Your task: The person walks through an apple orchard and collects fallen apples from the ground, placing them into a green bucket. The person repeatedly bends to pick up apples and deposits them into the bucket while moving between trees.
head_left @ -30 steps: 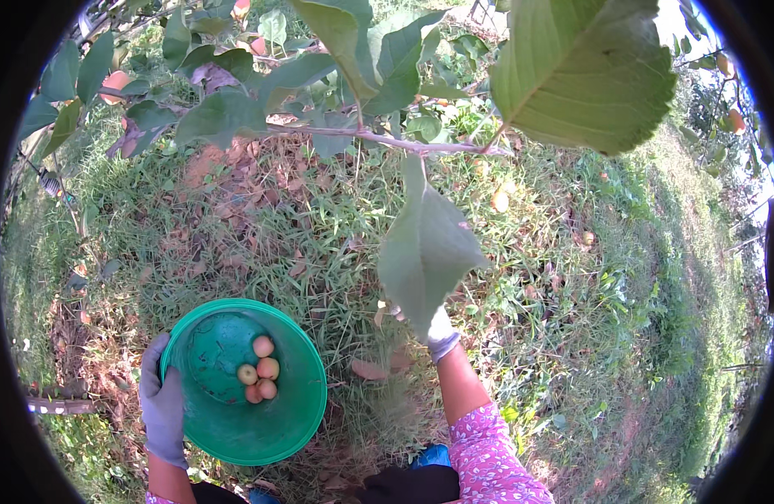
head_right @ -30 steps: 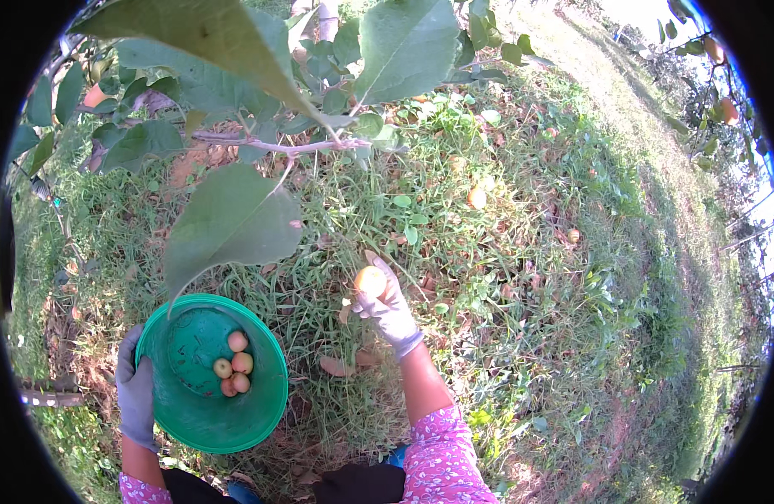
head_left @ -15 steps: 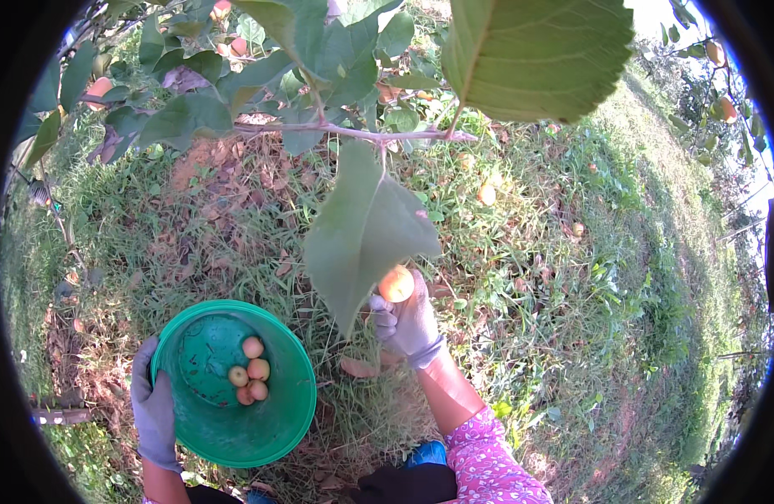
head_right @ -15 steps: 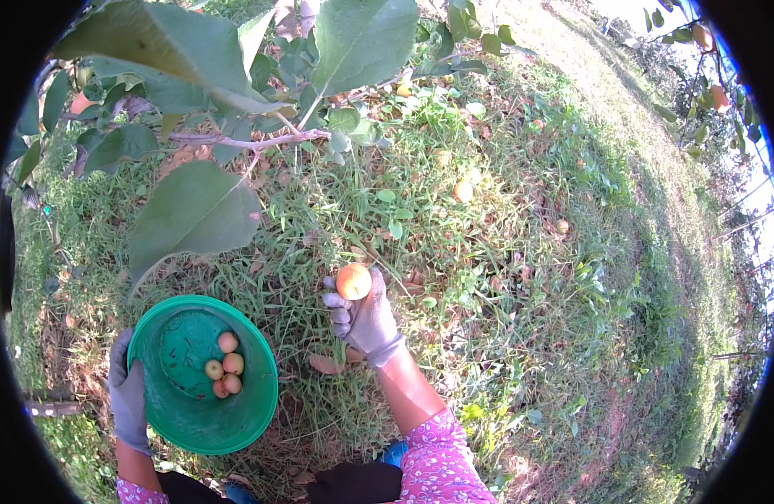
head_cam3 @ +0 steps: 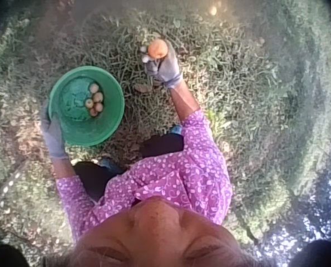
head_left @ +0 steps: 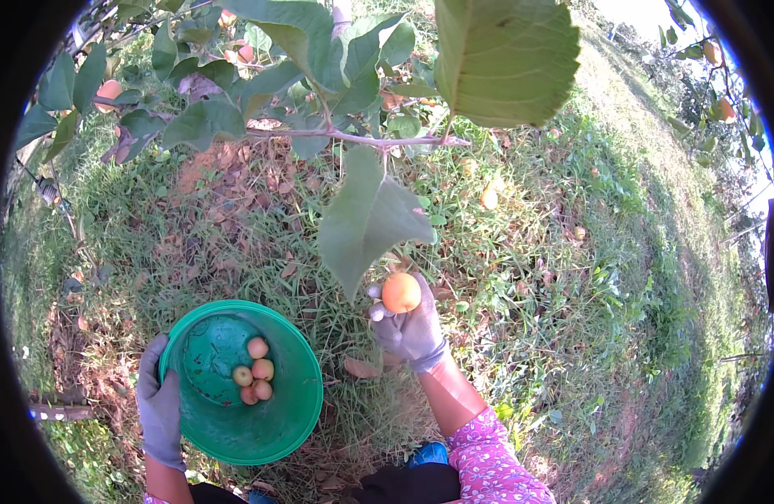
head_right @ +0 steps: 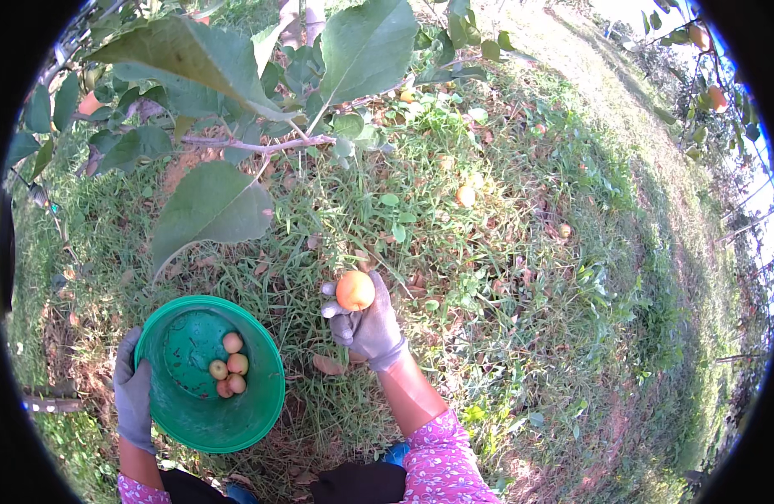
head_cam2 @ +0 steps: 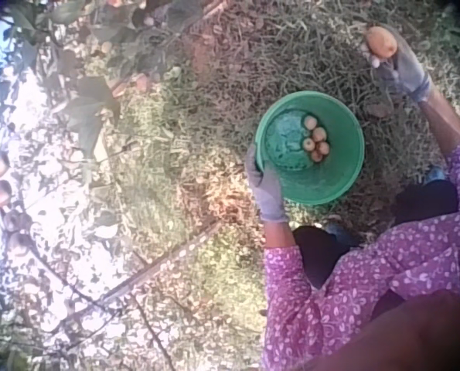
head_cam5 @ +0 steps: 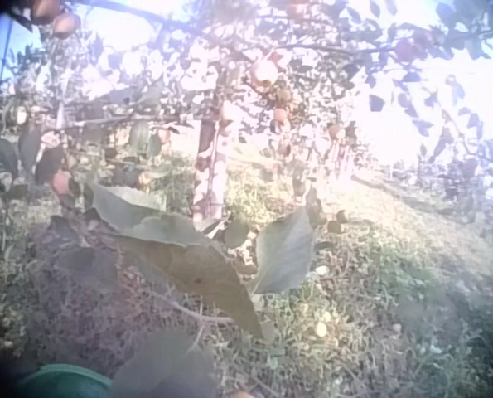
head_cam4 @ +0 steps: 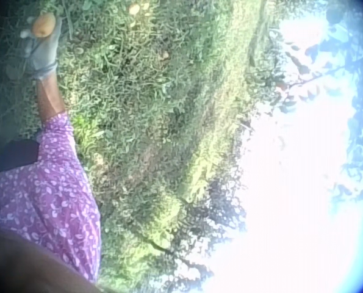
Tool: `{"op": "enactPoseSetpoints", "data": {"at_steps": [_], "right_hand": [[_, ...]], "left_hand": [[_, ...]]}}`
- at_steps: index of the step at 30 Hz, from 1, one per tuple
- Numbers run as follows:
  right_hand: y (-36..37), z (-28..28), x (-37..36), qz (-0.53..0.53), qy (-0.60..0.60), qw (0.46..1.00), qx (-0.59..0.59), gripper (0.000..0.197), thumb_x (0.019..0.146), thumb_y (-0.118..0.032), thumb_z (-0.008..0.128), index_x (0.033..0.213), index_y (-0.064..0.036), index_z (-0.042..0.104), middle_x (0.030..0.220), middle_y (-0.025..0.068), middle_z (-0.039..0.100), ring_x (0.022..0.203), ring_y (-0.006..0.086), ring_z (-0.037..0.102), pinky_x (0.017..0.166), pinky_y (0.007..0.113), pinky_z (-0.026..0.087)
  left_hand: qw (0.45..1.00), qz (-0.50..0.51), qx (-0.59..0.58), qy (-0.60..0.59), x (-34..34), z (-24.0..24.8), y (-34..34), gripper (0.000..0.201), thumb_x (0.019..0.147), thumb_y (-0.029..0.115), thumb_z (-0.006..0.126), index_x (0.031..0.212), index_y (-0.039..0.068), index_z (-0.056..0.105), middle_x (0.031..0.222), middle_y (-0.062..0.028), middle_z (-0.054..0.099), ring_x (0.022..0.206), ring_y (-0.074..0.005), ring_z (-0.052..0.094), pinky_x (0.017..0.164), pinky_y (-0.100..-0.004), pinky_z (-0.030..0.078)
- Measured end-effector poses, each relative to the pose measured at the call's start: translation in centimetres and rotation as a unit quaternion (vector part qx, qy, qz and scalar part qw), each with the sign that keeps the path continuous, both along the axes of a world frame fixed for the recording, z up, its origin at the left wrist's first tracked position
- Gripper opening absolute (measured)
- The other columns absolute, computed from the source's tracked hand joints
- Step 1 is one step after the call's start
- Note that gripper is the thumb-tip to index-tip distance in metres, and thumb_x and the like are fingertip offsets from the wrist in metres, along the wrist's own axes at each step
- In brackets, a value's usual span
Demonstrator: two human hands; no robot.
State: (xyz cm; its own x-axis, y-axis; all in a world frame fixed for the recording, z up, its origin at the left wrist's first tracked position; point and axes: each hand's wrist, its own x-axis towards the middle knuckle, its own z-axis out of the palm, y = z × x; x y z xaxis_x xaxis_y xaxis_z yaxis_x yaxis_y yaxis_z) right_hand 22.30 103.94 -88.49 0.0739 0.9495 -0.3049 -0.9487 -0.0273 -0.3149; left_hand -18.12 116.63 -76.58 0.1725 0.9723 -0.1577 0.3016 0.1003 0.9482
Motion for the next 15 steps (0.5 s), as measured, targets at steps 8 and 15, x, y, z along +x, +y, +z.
{"op": "enactPoseSetpoints", "data": {"at_steps": [8,15], "right_hand": [[-1.2,-0.5,-0.6,-0.080,-0.069,0.993,0.053,0.076,0.106,-0.068,0.033,0.132,-0.0031,0.063,0.085,0.0135,0.070,0.051,0.0203,0.058,0.046,0.032,0.046],[-0.3,-1.6,-1.2,0.021,0.044,0.985,0.167,0.077,0.108,-0.066,0.023,0.141,-0.0044,0.056,0.063,0.0108,0.058,0.039,0.0211,0.046,0.040,0.032,0.037]], "left_hand": [[0.999,-0.031,-0.010,-0.015,1.2,1.5,-0.8,0.052,0.093,-0.010,0.051,0.145,-0.004,0.054,0.136,-0.0085,0.061,0.122,-0.0148,0.059,0.109,-0.0301,0.045],[0.910,-0.121,0.293,0.267,3.8,2.2,-1.2,0.049,0.087,-0.001,0.063,0.136,0.003,0.061,0.144,-0.0194,0.057,0.136,-0.0351,0.054,0.113,-0.0464,0.044]]}}
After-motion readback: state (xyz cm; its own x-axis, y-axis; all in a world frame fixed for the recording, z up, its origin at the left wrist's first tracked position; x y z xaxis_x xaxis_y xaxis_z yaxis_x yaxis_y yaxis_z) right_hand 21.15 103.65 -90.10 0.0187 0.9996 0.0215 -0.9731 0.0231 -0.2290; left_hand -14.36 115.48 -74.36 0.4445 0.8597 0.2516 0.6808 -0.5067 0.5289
